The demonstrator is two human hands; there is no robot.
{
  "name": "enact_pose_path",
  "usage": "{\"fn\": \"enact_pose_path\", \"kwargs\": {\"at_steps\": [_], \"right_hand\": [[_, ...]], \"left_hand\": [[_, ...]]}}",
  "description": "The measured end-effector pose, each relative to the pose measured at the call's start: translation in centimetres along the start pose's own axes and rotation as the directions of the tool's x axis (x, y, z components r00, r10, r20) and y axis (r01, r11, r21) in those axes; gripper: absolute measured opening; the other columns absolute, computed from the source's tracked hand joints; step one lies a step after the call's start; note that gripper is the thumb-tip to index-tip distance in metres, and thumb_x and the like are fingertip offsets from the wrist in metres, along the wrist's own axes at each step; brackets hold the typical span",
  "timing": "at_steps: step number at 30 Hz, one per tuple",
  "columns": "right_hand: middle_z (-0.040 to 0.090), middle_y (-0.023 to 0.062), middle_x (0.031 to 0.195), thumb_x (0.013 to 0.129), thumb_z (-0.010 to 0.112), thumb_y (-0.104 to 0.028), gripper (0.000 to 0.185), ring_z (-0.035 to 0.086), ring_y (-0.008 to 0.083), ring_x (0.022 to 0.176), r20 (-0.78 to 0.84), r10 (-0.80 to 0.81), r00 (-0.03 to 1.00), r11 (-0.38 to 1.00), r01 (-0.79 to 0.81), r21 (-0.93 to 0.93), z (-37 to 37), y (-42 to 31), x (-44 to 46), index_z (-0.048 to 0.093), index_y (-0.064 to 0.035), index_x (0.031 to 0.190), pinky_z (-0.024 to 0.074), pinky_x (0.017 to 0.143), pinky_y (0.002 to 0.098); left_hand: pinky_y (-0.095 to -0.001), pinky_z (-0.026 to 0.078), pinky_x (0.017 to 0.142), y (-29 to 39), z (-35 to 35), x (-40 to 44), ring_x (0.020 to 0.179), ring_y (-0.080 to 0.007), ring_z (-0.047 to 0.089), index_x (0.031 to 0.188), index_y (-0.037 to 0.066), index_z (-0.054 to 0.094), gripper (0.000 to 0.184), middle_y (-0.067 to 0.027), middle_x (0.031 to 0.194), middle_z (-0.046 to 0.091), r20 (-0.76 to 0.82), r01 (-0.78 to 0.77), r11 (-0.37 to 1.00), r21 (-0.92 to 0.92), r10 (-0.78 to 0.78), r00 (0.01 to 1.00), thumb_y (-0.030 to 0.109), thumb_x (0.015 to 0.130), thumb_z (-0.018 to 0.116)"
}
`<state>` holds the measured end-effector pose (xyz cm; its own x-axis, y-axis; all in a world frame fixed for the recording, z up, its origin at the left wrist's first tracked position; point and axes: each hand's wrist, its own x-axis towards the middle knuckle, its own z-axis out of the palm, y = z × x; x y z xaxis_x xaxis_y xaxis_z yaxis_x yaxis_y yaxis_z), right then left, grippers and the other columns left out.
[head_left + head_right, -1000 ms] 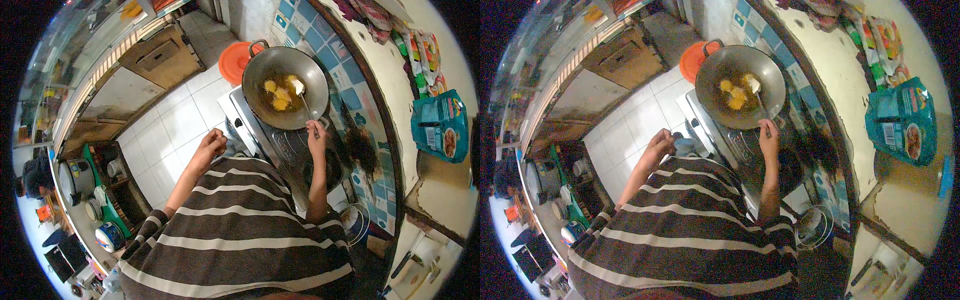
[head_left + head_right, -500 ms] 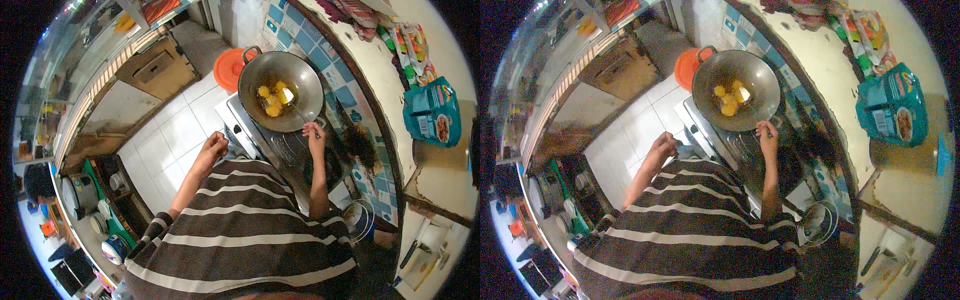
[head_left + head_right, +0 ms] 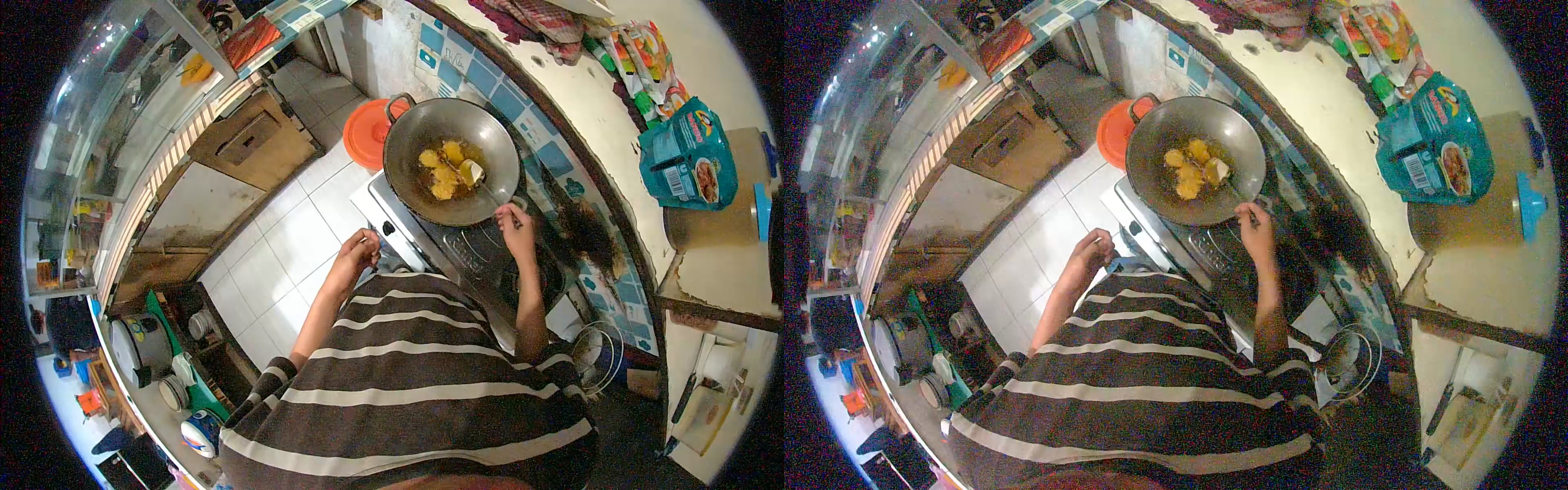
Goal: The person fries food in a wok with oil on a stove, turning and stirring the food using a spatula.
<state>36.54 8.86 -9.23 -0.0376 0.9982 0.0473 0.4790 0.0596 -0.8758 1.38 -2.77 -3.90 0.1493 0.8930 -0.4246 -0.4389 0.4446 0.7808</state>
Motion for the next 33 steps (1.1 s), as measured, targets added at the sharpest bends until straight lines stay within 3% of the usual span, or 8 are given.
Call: {"fn": "enact_pose_path", "kwargs": {"at_steps": [3,6,9,13,18,25,28,33], "right_hand": [[0.065,0.0041,0.081,0.095,0.050,-0.019,0.023,0.059,0.0108,0.070,0.002,0.175,0.985,0.956,-0.170,0.240,1.1,-0.7,0.1,0.064,-0.0019,0.089,0.0487,0.061,0.0248],[0.065,0.0072,0.081,0.095,0.050,-0.019,0.024,0.060,0.0124,0.066,0.010,0.173,0.985,0.859,-0.156,0.488,2.6,1.8,0.9,0.063,0.0002,0.090,0.0502,0.058,0.0254],[0.065,0.0078,0.079,0.095,0.052,-0.020,0.024,0.060,0.0127,0.065,-0.006,0.171,0.985,0.817,-0.139,0.560,3.0,2.3,0.8,0.063,0.0011,0.091,0.0509,0.056,0.0259],[0.065,0.0093,0.079,0.095,0.053,-0.024,0.027,0.061,0.0140,0.065,-0.006,0.233,0.972,0.790,-0.186,0.585,2.9,2.3,0.5,0.062,0.0017,0.092,0.0520,0.057,0.0269],[0.066,0.0122,0.082,0.095,0.052,-0.028,0.032,0.063,0.0157,0.070,-0.013,0.279,0.960,0.766,-0.214,0.606,1.5,2.2,0.0,0.063,0.0017,0.090,0.0533,0.064,0.0295],[0.065,0.0113,0.081,0.096,0.051,-0.025,0.030,0.062,0.0155,0.071,-0.064,0.276,0.959,0.760,-0.177,0.625,-0.5,1.6,-0.4,0.062,0.0017,0.089,0.0529,0.066,0.0302],[0.065,0.0087,0.081,0.095,0.051,-0.019,0.023,0.061,0.0137,0.068,-0.102,0.209,0.973,0.792,-0.107,0.601,-0.9,2.5,-0.1,0.061,0.0014,0.092,0.0526,0.061,0.0277],[0.064,0.0072,0.083,0.095,0.051,-0.015,0.018,0.059,0.0117,0.067,-0.145,0.194,0.970,0.819,-0.079,0.569,-1.6,2.8,0.5,0.062,0.0000,0.093,0.0519,0.059,0.0258]], "left_hand": [[-0.0233,0.036,0.064,0.4,0.9,-0.4,0.069,-0.0102,0.045,0.086,0.007,0.051,0.008,0.0004,0.073,0.048,0.003,0.010,0.999,0.035,-0.010,1.000,0.007,0.080,0.047],[-0.0239,0.036,0.061,-0.2,1.2,-0.8,0.065,-0.0105,0.046,0.083,0.006,0.051,0.010,-0.0003,0.068,0.047,-0.011,-0.012,0.997,0.072,0.013,1.000,0.006,0.075,0.045],[-0.0237,0.033,0.054,-0.6,0.8,-1.5,0.056,-0.0103,0.041,0.082,0.005,0.049,0.013,0.0000,0.062,0.044,0.015,0.026,0.997,0.069,-0.027,1.000,0.002,0.072,0.042],[-0.0235,0.026,0.044,-1.0,0.7,-2.4,0.046,-0.0097,0.032,0.082,0.004,0.049,0.020,0.0007,0.054,0.038,0.011,0.051,0.996,-0.070,-0.050,0.999,-0.006,0.070,0.037],[-0.0224,0.024,0.045,-2.3,1.4,-3.6,0.048,-0.0076,0.030,0.083,0.006,0.046,0.015,0.0033,0.056,0.034,-0.102,0.036,0.999,-0.034,-0.039,0.994,-0.002,0.072,0.038],[-0.0222,0.023,0.046,-3.5,2.1,-4.8,0.049,-0.0067,0.030,0.084,0.007,0.045,0.013,0.0046,0.058,0.035,-0.123,0.062,0.998,-0.002,-0.062,0.991,0.001,0.073,0.041],[-0.0232,0.021,0.044,-3.3,2.4,-4.5,0.046,-0.0074,0.026,0.088,0.006,0.047,0.023,0.0032,0.055,0.033,-0.129,0.104,0.994,-0.026,-0.106,0.986,-0.007,0.075,0.034],[-0.0234,0.022,0.045,-2.9,2.7,-4.1,0.047,-0.0077,0.027,0.088,0.007,0.048,0.023,0.0031,0.054,0.033,-0.105,0.088,0.996,-0.009,-0.088,0.991,-0.007,0.076,0.034]]}}
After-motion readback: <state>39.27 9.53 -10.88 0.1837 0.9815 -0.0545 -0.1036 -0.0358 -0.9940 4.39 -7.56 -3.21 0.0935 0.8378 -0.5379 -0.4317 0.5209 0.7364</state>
